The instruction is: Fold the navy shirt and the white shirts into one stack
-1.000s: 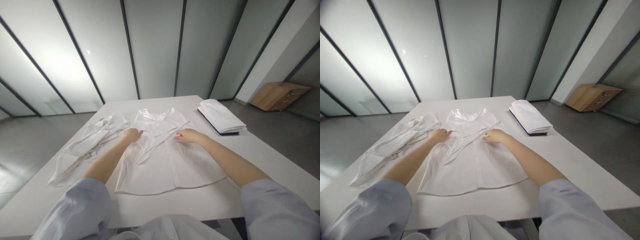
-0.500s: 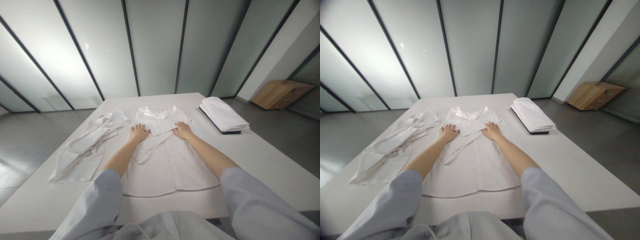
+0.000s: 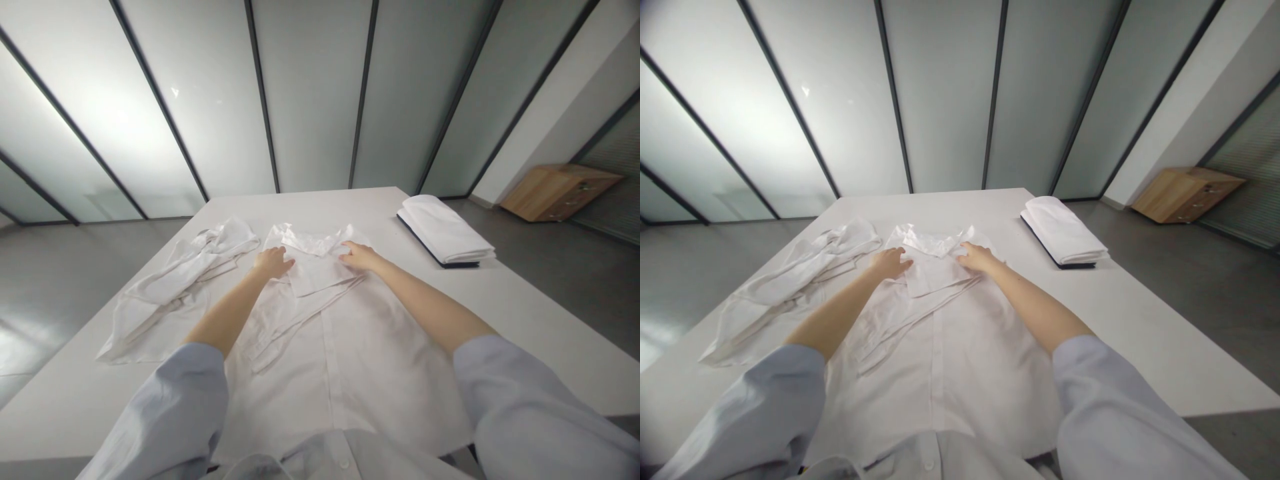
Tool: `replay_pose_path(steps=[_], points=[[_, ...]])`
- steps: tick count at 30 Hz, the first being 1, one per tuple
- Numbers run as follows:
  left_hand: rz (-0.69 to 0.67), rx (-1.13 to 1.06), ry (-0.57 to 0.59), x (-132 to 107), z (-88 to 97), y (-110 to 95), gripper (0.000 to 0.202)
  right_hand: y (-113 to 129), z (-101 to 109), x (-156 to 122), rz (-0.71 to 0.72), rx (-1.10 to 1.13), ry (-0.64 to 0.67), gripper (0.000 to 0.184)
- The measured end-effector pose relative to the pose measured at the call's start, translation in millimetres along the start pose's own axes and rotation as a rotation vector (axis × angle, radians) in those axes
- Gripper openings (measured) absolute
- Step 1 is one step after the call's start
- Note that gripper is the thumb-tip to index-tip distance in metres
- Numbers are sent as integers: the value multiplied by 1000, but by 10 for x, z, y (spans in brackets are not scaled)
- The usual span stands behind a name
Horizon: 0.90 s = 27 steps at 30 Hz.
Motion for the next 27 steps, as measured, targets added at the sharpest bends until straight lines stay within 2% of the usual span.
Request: replay_pose_path(steps=[3,5,8,11,16,19,22,24,27], points=[[-68,-81,-53,130,-140,-121,50,257,1,267,80,168,-13,61],[-51,-140,-108,186,-189,-112,46,425,-28,392,116,204,-15,52],[-35,-208,-172,217,-214,-61,41,525,-115,528,70,196,24,31],[-54,-226,-192,210,-227,-33,39,441,-101,658,-35,237,10,28],[-74,-224,-205,190,-227,-29,36,150,241,857,-141,525,-252,60],[-81,-221,-203,191,-222,-46,36,48,312,878,-169,448,-270,72],[-78,-207,-199,187,-212,-66,36,99,265,792,-101,293,-234,70],[-71,-187,-200,173,-202,-78,37,184,168,690,-18,175,-202,63],[-51,-152,-189,145,-214,-68,42,256,-104,517,99,-30,-95,50]])
Point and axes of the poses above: each hand's wrist, its own x-axis towards the middle knuckle, its own z-axis out of the back of the hand, y = z × x, the point moved 10 cm from there along x, towards the middle knuckle, and after that the axes turned 12 degrees about -x, right-handed, at the moved point
